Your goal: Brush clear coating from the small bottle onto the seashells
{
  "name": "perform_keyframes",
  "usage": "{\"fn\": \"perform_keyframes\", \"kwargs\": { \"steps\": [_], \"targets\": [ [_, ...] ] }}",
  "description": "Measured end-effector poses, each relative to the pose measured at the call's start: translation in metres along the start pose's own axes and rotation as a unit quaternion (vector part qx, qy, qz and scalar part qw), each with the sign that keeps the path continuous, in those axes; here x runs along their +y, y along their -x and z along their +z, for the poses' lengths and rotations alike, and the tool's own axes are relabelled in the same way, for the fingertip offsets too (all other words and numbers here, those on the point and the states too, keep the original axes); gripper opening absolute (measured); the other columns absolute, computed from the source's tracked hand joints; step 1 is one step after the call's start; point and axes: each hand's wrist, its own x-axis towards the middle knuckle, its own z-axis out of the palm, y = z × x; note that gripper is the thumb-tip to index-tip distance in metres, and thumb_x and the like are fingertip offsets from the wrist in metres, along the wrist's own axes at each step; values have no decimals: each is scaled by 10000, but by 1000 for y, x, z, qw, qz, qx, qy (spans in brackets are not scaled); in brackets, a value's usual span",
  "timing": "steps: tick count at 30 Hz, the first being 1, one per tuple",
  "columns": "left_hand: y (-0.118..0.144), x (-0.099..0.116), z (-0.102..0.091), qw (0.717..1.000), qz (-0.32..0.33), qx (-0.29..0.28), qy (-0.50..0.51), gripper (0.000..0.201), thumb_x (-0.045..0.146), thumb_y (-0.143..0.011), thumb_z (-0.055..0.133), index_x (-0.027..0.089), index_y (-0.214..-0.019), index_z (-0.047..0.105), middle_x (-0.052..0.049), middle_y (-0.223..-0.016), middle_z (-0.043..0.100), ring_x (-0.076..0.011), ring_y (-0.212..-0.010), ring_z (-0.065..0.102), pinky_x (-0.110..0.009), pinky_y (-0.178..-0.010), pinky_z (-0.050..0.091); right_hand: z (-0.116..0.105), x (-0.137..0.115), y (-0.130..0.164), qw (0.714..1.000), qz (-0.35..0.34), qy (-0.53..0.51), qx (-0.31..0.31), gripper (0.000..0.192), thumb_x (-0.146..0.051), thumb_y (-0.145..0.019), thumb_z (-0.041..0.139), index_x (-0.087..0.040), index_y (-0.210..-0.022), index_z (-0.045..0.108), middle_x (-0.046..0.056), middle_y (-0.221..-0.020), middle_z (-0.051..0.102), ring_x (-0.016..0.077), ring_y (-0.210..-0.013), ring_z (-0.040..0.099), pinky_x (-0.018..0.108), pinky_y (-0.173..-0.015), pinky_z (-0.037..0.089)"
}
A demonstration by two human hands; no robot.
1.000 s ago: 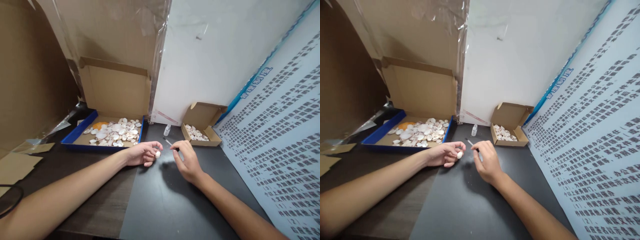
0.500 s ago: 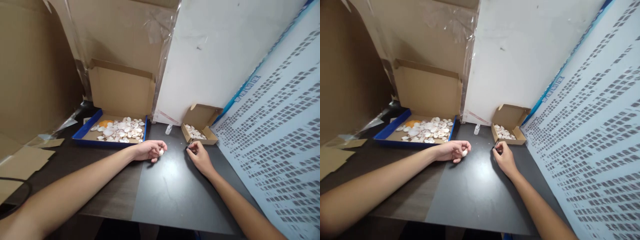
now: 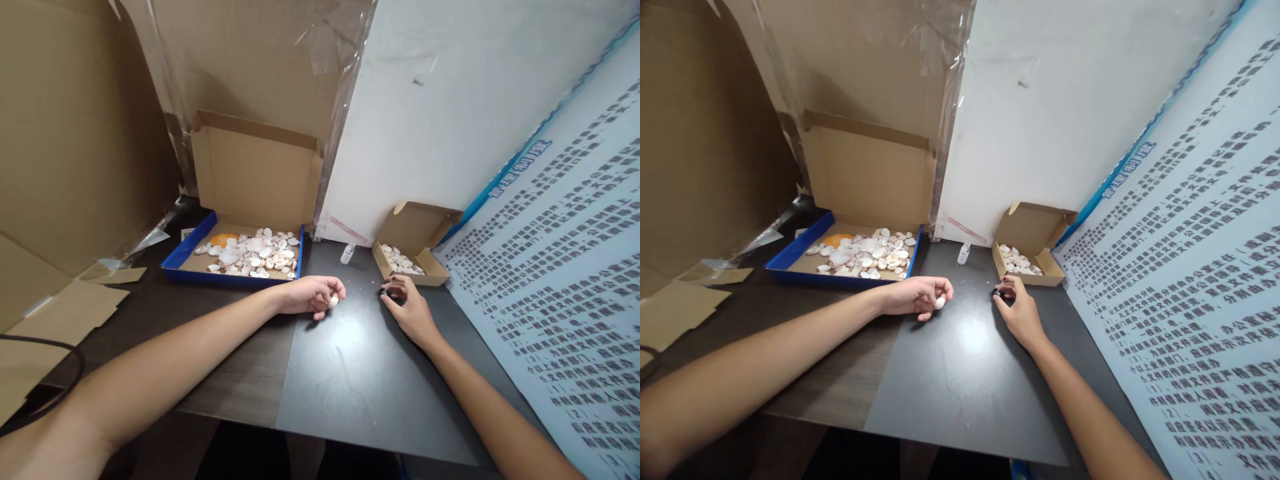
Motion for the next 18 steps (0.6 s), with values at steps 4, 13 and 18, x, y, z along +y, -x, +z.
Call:
{"fn": "perform_keyframes", "kwargs": {
  "steps": [4,13,18],
  "targets": [
    [1,0,1,1000,1,-3,-13,229,82,-620,526,155,-833,568,68,-586,369,-54,-439,264,-196,-440,410,0,2,0,1000,0,15,2,271,-391,-792,621,-238,-946,457,91,-1014,699,238,-907,666,428,-870,526],
    [2,2,8,999,7,7,-50,167,106,-650,525,160,-807,544,60,-594,375,-60,-451,269,-191,-433,395,2,2,0,1000,-12,-6,18,387,-418,-770,668,-223,-1042,473,112,-1050,666,249,-964,651,402,-831,543],
    [2,-1,4,998,9,-6,-68,168,110,-670,524,166,-828,539,64,-603,355,-65,-461,267,-196,-448,403,-3,-1,5,999,9,-16,43,402,-441,-764,678,-216,-1038,489,112,-1043,646,260,-988,638,394,-815,551]
  ]
}}
